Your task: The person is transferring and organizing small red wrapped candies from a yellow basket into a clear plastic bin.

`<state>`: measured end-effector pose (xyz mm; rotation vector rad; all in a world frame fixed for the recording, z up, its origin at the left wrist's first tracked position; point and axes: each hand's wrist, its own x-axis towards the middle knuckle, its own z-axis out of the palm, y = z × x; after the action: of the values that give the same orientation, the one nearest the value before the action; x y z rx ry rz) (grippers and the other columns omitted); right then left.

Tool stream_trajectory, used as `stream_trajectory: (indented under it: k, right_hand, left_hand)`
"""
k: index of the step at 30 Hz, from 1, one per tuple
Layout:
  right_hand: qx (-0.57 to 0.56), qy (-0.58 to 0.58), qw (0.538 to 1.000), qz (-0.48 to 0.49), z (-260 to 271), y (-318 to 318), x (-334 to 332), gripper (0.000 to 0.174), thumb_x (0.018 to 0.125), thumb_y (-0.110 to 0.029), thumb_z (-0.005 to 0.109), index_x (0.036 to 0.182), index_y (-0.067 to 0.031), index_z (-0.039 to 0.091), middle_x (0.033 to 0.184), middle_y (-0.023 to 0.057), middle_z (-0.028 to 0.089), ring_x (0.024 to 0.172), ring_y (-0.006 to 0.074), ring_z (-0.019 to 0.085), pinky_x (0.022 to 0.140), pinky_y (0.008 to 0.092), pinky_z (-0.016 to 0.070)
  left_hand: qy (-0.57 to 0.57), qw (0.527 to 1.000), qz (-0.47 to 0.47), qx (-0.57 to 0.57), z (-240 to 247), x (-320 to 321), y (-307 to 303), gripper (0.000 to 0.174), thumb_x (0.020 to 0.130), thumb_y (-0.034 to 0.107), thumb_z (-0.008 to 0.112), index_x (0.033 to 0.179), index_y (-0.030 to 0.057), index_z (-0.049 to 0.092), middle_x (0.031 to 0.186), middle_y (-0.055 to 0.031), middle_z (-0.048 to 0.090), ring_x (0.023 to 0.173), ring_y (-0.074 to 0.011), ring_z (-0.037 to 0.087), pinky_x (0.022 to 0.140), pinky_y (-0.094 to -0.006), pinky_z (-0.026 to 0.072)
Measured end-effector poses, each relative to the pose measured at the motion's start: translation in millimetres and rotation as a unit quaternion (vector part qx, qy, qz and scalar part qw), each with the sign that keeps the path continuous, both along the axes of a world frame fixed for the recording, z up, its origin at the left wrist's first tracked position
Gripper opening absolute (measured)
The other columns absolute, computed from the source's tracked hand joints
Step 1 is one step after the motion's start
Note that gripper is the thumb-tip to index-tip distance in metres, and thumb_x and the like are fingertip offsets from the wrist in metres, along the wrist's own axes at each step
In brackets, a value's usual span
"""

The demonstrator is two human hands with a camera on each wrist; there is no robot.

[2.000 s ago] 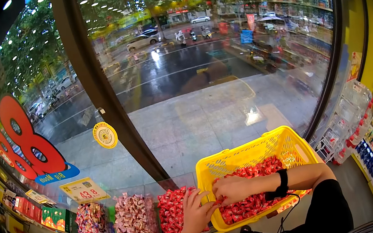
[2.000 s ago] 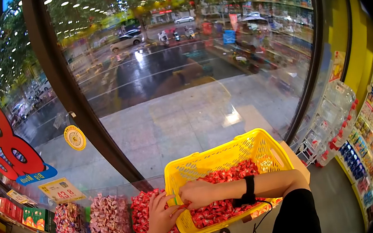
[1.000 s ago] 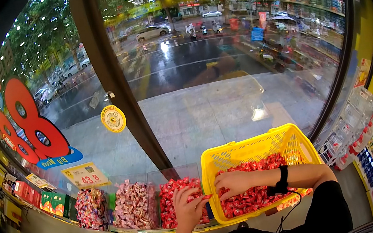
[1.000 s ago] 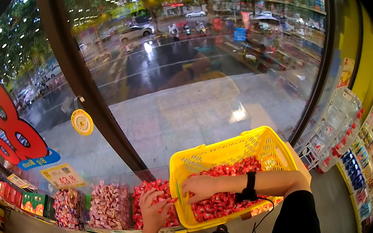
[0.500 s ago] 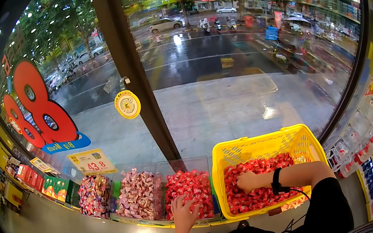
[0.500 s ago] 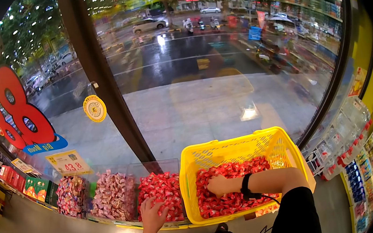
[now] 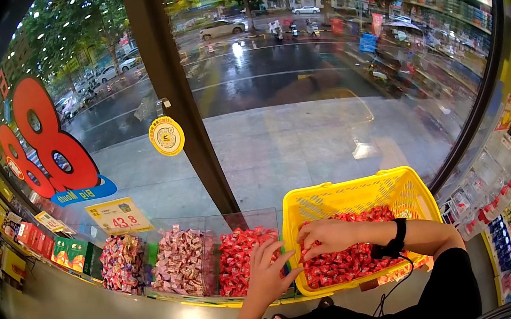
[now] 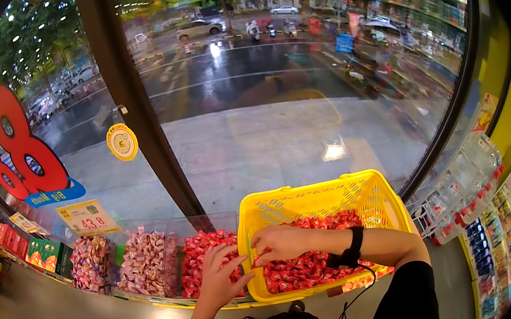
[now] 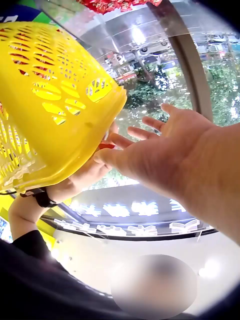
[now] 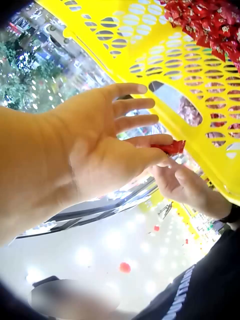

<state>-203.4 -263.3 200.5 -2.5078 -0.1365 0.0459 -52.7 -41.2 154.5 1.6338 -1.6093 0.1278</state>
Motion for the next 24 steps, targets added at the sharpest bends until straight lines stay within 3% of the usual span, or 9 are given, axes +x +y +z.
stream_trajectory:
  k: [2, 4, 7, 10, 16, 22, 24]
  right_hand:
    - [0.037, -0.018, 0.999, 0.001, 4.9, 6.8, -3.2, 0.030, 0.099, -0.036, 0.074, 0.100, -0.0062, 0.078, 0.127, 0.0154, 0.067, 0.116, 0.0374, 0.064, 0.097, 0.0475, 0.0522]
    - [0.055, -0.032, 0.998, 0.009, 4.4, 10.7, -8.3, 0.026, 0.099, -0.031, 0.075, 0.105, -0.0057, 0.078, 0.128, 0.0139, 0.067, 0.115, 0.0358, 0.066, 0.097, 0.0454, 0.0534]
    - [0.016, -0.033, 0.999, -0.013, 5.0, 12.0, -17.5, 0.027, 0.098, -0.035, 0.074, 0.104, -0.0080, 0.078, 0.128, 0.0137, 0.067, 0.117, 0.0358, 0.064, 0.101, 0.0474, 0.0510]
    - [-0.094, -0.119, 0.988, -0.010, -1.0, 16.2, -22.1, 0.026, 0.092, -0.032, 0.081, 0.103, -0.0090, 0.077, 0.127, 0.0121, 0.066, 0.115, 0.0318, 0.066, 0.099, 0.0459, 0.0528]
    - [-0.223, -0.155, 0.962, 0.003, -2.1, 34.2, -20.3, 0.022, 0.083, -0.023, 0.082, 0.099, -0.0085, 0.077, 0.126, 0.0092, 0.066, 0.120, 0.0318, 0.063, 0.104, 0.0463, 0.0503]
    - [-0.201, -0.130, 0.971, 0.011, -1.2, 29.2, -16.1, 0.018, 0.082, -0.021, 0.080, 0.095, -0.0091, 0.079, 0.129, 0.0106, 0.065, 0.119, 0.0319, 0.063, 0.104, 0.0464, 0.0502]
    - [-0.169, -0.105, 0.980, 0.010, 3.3, 28.1, -15.0, 0.020, 0.087, -0.022, 0.078, 0.102, -0.0088, 0.079, 0.132, 0.0107, 0.064, 0.123, 0.0314, 0.062, 0.104, 0.0475, 0.0495]
  left_hand:
    - [-0.003, 1.000, -0.027, 0.003, -3.6, -4.4, -7.5, 0.043, 0.080, 0.038, 0.091, 0.113, 0.0131, 0.077, 0.138, -0.0081, 0.062, 0.137, -0.0365, 0.052, 0.120, -0.0609, 0.0345]
    - [-0.008, 0.999, -0.036, -0.003, -10.0, -5.7, -11.4, 0.038, 0.081, 0.035, 0.090, 0.110, 0.0126, 0.078, 0.137, -0.0070, 0.063, 0.136, -0.0363, 0.053, 0.120, -0.0612, 0.0346]
    - [-0.012, 0.999, -0.035, -0.007, -11.7, -7.2, -13.2, 0.032, 0.079, 0.027, 0.090, 0.105, 0.0111, 0.079, 0.133, -0.0047, 0.066, 0.135, -0.0349, 0.055, 0.121, -0.0610, 0.0349]
    - [-0.044, 0.998, -0.026, 0.020, -12.4, -7.8, -11.5, 0.027, 0.078, 0.022, 0.090, 0.102, 0.0111, 0.081, 0.129, -0.0029, 0.069, 0.134, -0.0330, 0.056, 0.122, -0.0606, 0.0337]
    - [-0.078, 0.996, -0.010, 0.038, -9.5, -10.8, -13.3, 0.021, 0.081, 0.020, 0.087, 0.100, 0.0134, 0.083, 0.123, -0.0014, 0.072, 0.134, -0.0308, 0.057, 0.123, -0.0613, 0.0310]
    - [-0.082, 0.996, 0.012, 0.033, 1.4, -15.4, -10.3, 0.024, 0.079, 0.026, 0.088, 0.098, 0.0134, 0.082, 0.120, -0.0007, 0.072, 0.131, -0.0290, 0.058, 0.122, -0.0616, 0.0317]
    - [-0.102, 0.994, 0.020, 0.015, -2.4, -13.3, -10.4, 0.024, 0.077, 0.027, 0.089, 0.096, 0.0130, 0.081, 0.118, 0.0000, 0.072, 0.130, -0.0285, 0.058, 0.122, -0.0614, 0.0323]
